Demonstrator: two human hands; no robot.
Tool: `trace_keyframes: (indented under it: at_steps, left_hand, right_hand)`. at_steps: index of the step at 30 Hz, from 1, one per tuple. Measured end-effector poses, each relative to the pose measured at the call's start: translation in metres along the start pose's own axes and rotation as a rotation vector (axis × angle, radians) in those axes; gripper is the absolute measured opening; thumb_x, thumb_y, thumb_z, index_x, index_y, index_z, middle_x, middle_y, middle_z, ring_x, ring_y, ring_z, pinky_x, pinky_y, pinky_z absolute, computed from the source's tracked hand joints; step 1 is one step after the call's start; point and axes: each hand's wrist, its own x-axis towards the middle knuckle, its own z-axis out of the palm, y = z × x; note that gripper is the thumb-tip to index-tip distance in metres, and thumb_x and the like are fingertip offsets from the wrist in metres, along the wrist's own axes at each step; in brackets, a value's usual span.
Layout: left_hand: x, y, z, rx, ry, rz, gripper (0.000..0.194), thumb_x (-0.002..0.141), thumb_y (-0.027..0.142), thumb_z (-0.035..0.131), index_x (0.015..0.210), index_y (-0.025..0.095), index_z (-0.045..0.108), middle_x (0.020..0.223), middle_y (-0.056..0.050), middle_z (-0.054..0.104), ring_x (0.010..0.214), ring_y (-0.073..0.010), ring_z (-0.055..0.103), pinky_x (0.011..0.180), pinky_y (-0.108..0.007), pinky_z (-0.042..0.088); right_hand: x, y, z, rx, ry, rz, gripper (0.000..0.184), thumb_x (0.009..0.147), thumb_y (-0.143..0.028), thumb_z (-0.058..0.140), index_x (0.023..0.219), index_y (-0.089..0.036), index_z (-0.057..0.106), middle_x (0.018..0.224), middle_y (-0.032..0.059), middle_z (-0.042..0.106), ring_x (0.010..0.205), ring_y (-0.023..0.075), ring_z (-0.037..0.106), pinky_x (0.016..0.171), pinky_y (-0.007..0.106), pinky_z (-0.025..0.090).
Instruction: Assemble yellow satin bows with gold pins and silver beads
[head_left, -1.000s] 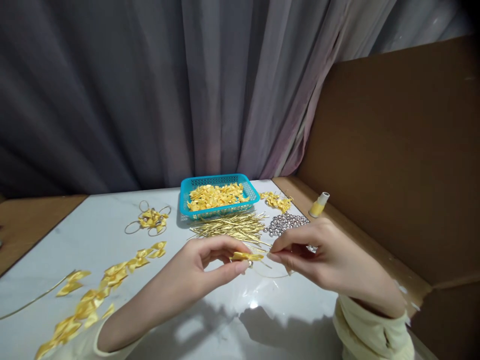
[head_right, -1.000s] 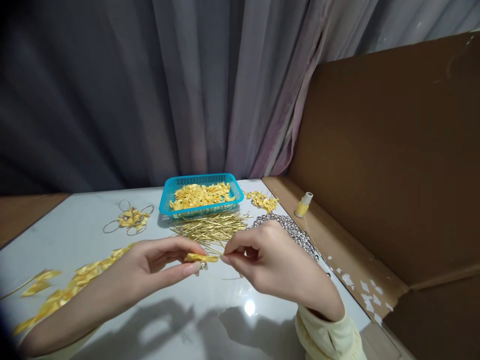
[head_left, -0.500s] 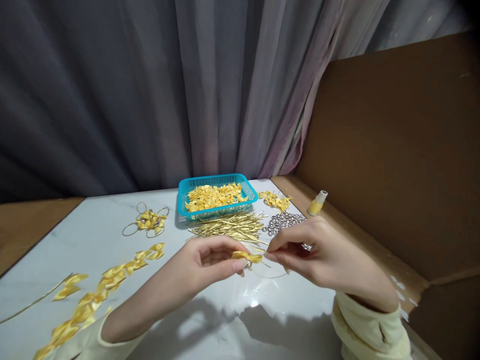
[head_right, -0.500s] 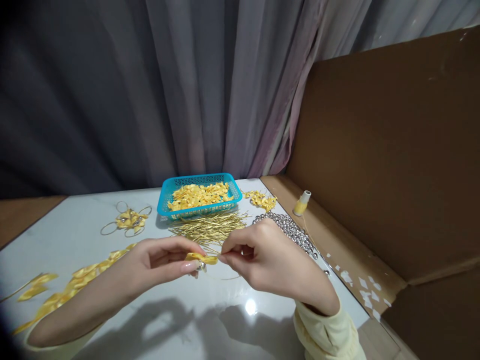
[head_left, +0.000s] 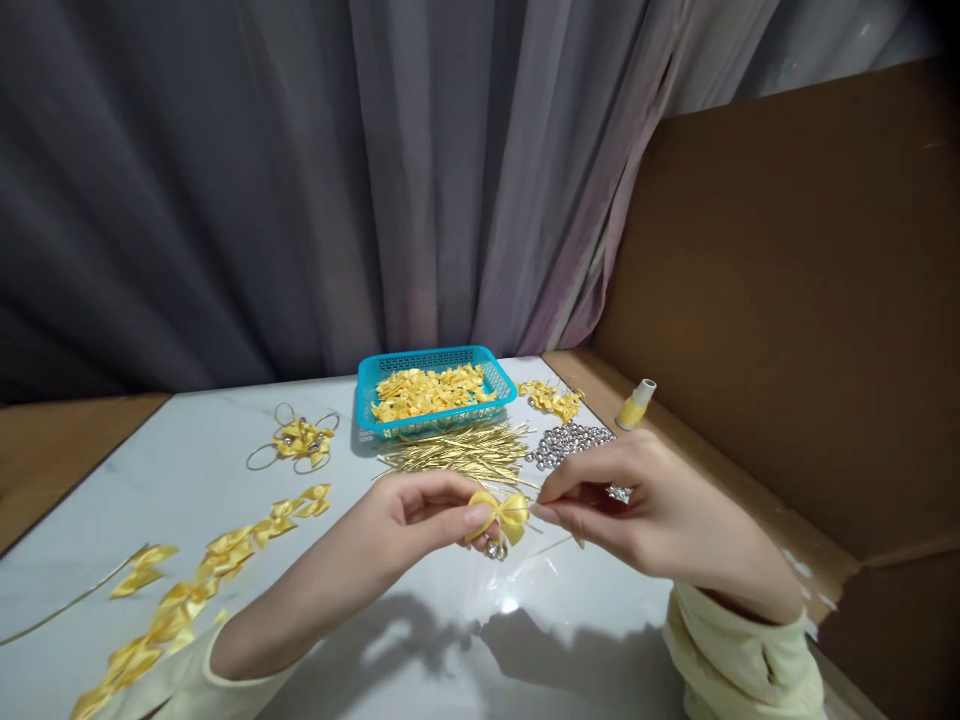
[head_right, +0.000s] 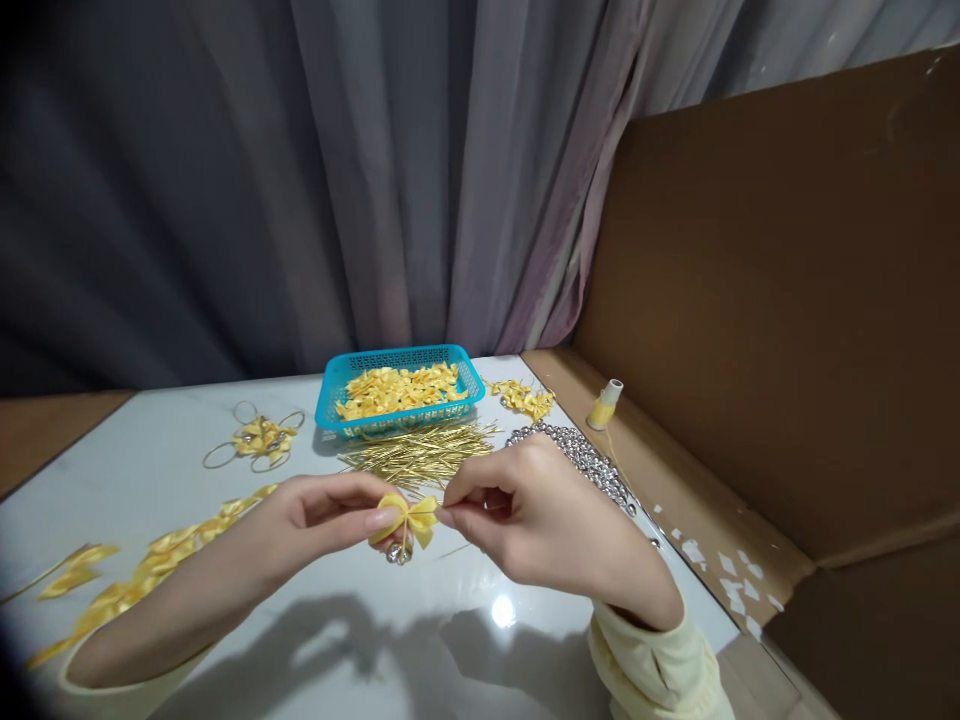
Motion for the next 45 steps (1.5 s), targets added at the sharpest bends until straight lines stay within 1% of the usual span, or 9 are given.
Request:
trace_keyframes:
  at_steps: [5,8,14,20,24,29,33,37,45]
  left_hand:
    - [0.000,-0.001,0.002,0.043,0.000,-0.007,0.017,0.084,0.032,0.058,0.084,0.019,0.068,0.081,0.000,0.069,0.082,-0.0161,0.062,0.078,-0.026,0.048]
    - [0.001,-0.003,0.003,0.090,-0.004,0.022,0.017,0.085,0.033,0.057,0.084,0.020,0.068,0.081,0.001,0.069,0.083,-0.0160,0.062,0.079,-0.026,0.047]
    - [0.000,-0.003,0.003,0.238,0.032,0.043,0.019,0.085,0.036,0.055,0.083,0.022,0.068,0.083,0.002,0.069,0.082,-0.0165,0.062,0.078,-0.026,0.045]
    - [0.000,-0.006,0.004,0.281,0.040,0.058,0.019,0.087,0.035,0.053,0.085,0.022,0.067,0.082,0.003,0.068,0.081,-0.0152,0.061,0.075,-0.024,0.043]
    - [0.000,-0.007,0.004,0.315,0.056,0.077,0.018,0.086,0.034,0.053,0.085,0.023,0.068,0.080,0.003,0.068,0.079,-0.0148,0.061,0.073,-0.024,0.043]
    - [0.000,-0.008,0.004,0.372,0.045,0.108,0.018,0.086,0.031,0.053,0.084,0.023,0.068,0.078,0.003,0.068,0.073,-0.0137,0.060,0.068,-0.022,0.043]
    - [0.002,-0.009,0.005,0.434,0.050,0.156,0.021,0.088,0.031,0.050,0.081,0.022,0.068,0.075,0.003,0.066,0.070,-0.0132,0.058,0.066,-0.021,0.042]
    - [0.002,-0.010,0.007,0.474,0.061,0.184,0.022,0.088,0.031,0.049,0.079,0.022,0.067,0.075,0.003,0.065,0.069,-0.0129,0.057,0.066,-0.021,0.041]
    - [0.002,-0.010,0.007,0.502,0.053,0.201,0.022,0.089,0.029,0.048,0.076,0.021,0.064,0.075,0.004,0.065,0.068,-0.0120,0.057,0.066,-0.020,0.040]
  right_hand:
    - [0.003,0.000,0.001,0.006,-0.009,0.002,0.013,0.078,-0.008,0.058,0.070,-0.012,0.067,0.049,-0.0036,0.050,0.044,0.0047,0.041,0.043,0.016,0.031]
    - [0.003,0.001,0.001,-0.008,-0.026,0.014,0.014,0.077,-0.006,0.057,0.069,-0.012,0.067,0.049,-0.0034,0.050,0.044,0.0048,0.040,0.044,0.016,0.031]
    - [0.002,0.003,0.000,-0.054,-0.060,-0.007,0.014,0.076,-0.006,0.055,0.071,-0.012,0.067,0.053,-0.0009,0.056,0.046,0.0062,0.043,0.046,0.017,0.033]
    - [0.001,0.004,-0.001,-0.064,-0.074,-0.017,0.015,0.076,-0.005,0.054,0.071,-0.012,0.067,0.056,0.0003,0.059,0.049,0.0074,0.046,0.048,0.018,0.035]
    - [0.001,0.003,-0.002,-0.073,-0.048,-0.009,0.014,0.077,-0.006,0.056,0.074,-0.014,0.067,0.060,0.0000,0.061,0.051,0.0076,0.048,0.049,0.018,0.035]
    - [0.003,0.004,-0.001,-0.116,-0.027,-0.091,0.017,0.078,-0.005,0.052,0.069,-0.014,0.063,0.060,-0.0001,0.056,0.051,0.0080,0.043,0.050,0.019,0.033]
    - [0.004,0.007,0.001,-0.134,-0.025,-0.143,0.023,0.078,0.001,0.045,0.070,-0.014,0.061,0.065,0.0011,0.057,0.057,0.0095,0.046,0.053,0.020,0.033]
    - [0.003,0.008,0.003,-0.123,0.015,-0.175,0.026,0.075,0.005,0.043,0.072,-0.014,0.060,0.067,0.0004,0.057,0.059,0.0088,0.047,0.055,0.019,0.034]
    - [0.004,0.011,0.011,-0.202,0.047,-0.132,0.024,0.076,0.002,0.044,0.071,-0.015,0.059,0.067,0.0007,0.055,0.059,0.0096,0.045,0.056,0.020,0.032]
